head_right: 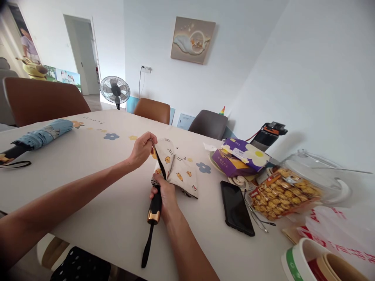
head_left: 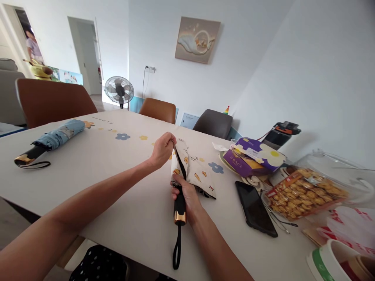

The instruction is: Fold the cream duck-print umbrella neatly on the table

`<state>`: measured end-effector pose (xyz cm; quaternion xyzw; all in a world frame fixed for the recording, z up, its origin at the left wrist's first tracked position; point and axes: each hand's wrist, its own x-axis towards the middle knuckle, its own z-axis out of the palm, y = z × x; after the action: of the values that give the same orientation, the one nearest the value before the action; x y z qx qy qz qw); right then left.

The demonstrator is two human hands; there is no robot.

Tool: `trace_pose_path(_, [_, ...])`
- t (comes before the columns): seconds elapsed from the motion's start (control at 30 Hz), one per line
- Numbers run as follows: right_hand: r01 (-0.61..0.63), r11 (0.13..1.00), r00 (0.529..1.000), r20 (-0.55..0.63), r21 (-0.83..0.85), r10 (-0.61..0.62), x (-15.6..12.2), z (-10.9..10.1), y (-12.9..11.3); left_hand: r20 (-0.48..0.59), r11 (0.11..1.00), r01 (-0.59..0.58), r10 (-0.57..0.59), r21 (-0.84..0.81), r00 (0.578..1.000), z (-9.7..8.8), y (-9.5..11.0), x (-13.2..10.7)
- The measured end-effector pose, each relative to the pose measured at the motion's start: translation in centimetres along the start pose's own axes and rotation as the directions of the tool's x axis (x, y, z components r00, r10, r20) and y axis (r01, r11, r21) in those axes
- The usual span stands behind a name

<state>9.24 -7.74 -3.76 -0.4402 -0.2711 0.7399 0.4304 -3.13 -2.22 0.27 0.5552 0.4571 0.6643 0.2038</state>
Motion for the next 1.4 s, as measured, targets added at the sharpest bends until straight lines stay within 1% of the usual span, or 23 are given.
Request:
trace_pose_path(0.23, [0.022,0.999,0.998,0.059,0.029,-0.024,0.0,-0.6,-0.3,-0.045,0.997,-0.066,0.065,-0.033,0.997,-0.9,-0.4,0.8])
trace_pose_path(0.37, [0.025,0.997,0.991,0.126,0.070,-0.034,-0.3,-1.0,-0.7,-0.025,0.997,-0.081,0.081,0.003,0.996,-1.9,-1.2,1.3])
trace_pose_path(0.47, [0.004,0.999,0.990,0.143,0.052,-0.012,-0.5,-1.1,-1.0,0.076,0.996,-0.068,0.064,0.052,0.995,-2.9,-1.8,1.7])
trace_pose_path(0.53, [0.004,1.000,0.998,0.067,0.014,-0.005,-0.5,-1.0,-1.3,0.212,0.992,-0.041,0.016,0.118,0.977,-3.5,-2.0,2.1])
trace_pose_path(0.6, [0.020,0.999,0.999,-0.026,-0.037,-0.021,-0.3,-1.0,-1.4,0.379,0.975,-0.006,-0.080,0.221,0.922,-4.2,-2.1,2.5])
trace_pose_path(0.7, [0.038,0.994,0.995,-0.086,-0.102,-0.047,0.0,-0.9,-1.4,0.559,0.914,0.059,-0.296,0.402,0.774,-5.1,-2.4,3.1])
trace_pose_path(0.77, [0.034,0.988,0.994,-0.101,-0.150,-0.049,0.1,-0.9,-1.2,0.610,0.849,0.101,-0.450,0.518,0.652,-5.6,-2.7,3.4])
trace_pose_path(0.8, [0.028,0.983,0.993,-0.107,-0.181,-0.048,0.1,-0.8,-1.1,0.614,0.817,0.109,-0.507,0.567,0.604,-5.8,-2.8,3.5])
trace_pose_path(0.83, [0.017,0.976,0.993,-0.112,-0.215,-0.042,0.0,-0.8,-1.0,0.605,0.789,0.107,-0.543,0.605,0.583,-5.9,-2.9,3.6])
trace_pose_path(0.87, [0.007,0.969,0.993,-0.115,-0.246,-0.036,0.0,-0.7,-0.9,0.579,0.770,0.098,-0.551,0.631,0.601,-6.0,-2.9,3.7])
trace_pose_path(0.9, [0.001,0.963,0.993,-0.117,-0.271,-0.034,-0.1,-0.6,-0.8,0.537,0.764,0.089,-0.527,0.639,0.659,-5.8,-2.8,3.7])
trace_pose_path(0.97, [0.001,0.951,0.992,-0.118,-0.309,-0.039,-0.2,-0.4,-0.6,0.420,0.796,0.080,-0.399,0.600,0.815,-5.0,-2.5,3.4])
trace_pose_path(1.0, [0.002,0.946,0.992,-0.122,-0.324,-0.044,-0.2,-0.3,-0.5,0.367,0.831,0.067,-0.314,0.552,0.876,-4.3,-2.2,2.9])
trace_pose_path(1.03, [-0.001,0.941,0.991,-0.126,-0.338,-0.044,-0.3,-0.2,-0.4,0.331,0.872,0.043,-0.230,0.488,0.915,-3.5,-1.9,2.3])
trace_pose_path(1.07, [-0.009,0.936,0.991,-0.131,-0.353,-0.040,-0.3,-0.1,-0.3,0.336,0.911,0.003,-0.155,0.413,0.929,-2.5,-1.6,1.6])
trace_pose_path(1.1, [-0.020,0.931,0.991,-0.134,-0.364,-0.031,-0.3,0.1,-0.2,0.371,0.940,-0.067,-0.066,0.336,0.926,-1.4,-1.3,0.7])
trace_pose_path(1.17, [-0.009,0.931,0.993,-0.114,-0.365,-0.035,-0.5,0.2,0.0,0.479,0.944,-0.201,0.053,0.263,0.876,0.6,-1.1,-1.2])
trace_pose_path(1.2, [0.014,0.934,0.994,-0.093,-0.357,-0.050,-0.5,0.3,0.1,0.528,0.925,-0.265,0.087,0.271,0.845,1.5,-1.2,-2.0])
trace_pose_path(1.23, [0.040,0.936,0.995,-0.073,-0.350,-0.069,-0.6,0.4,0.2,0.552,0.908,-0.295,0.088,0.298,0.829,2.2,-1.4,-2.6])
trace_pose_path(1.27, [0.052,0.936,0.995,-0.064,-0.349,-0.079,-0.6,0.4,0.2,0.555,0.891,-0.306,0.076,0.336,0.829,2.7,-1.7,-3.0])
trace_pose_path(1.3, [0.047,0.933,0.995,-0.066,-0.355,-0.075,-0.7,0.4,0.3,0.532,0.880,-0.289,0.050,0.377,0.845,2.9,-2.1,-3.1])
trace_pose_path(1.33, [0.030,0.930,0.995,-0.079,-0.366,-0.063,-0.7,0.4,0.4,0.477,0.878,-0.238,0.013,0.414,0.879,3.0,-2.5,-3.0])
trace_pose_path(1.4, [-0.012,0.925,0.994,-0.109,-0.379,-0.031,-0.7,0.4,0.5,0.288,0.897,-0.041,-0.098,0.439,0.952,2.6,-3.5,-2.1])
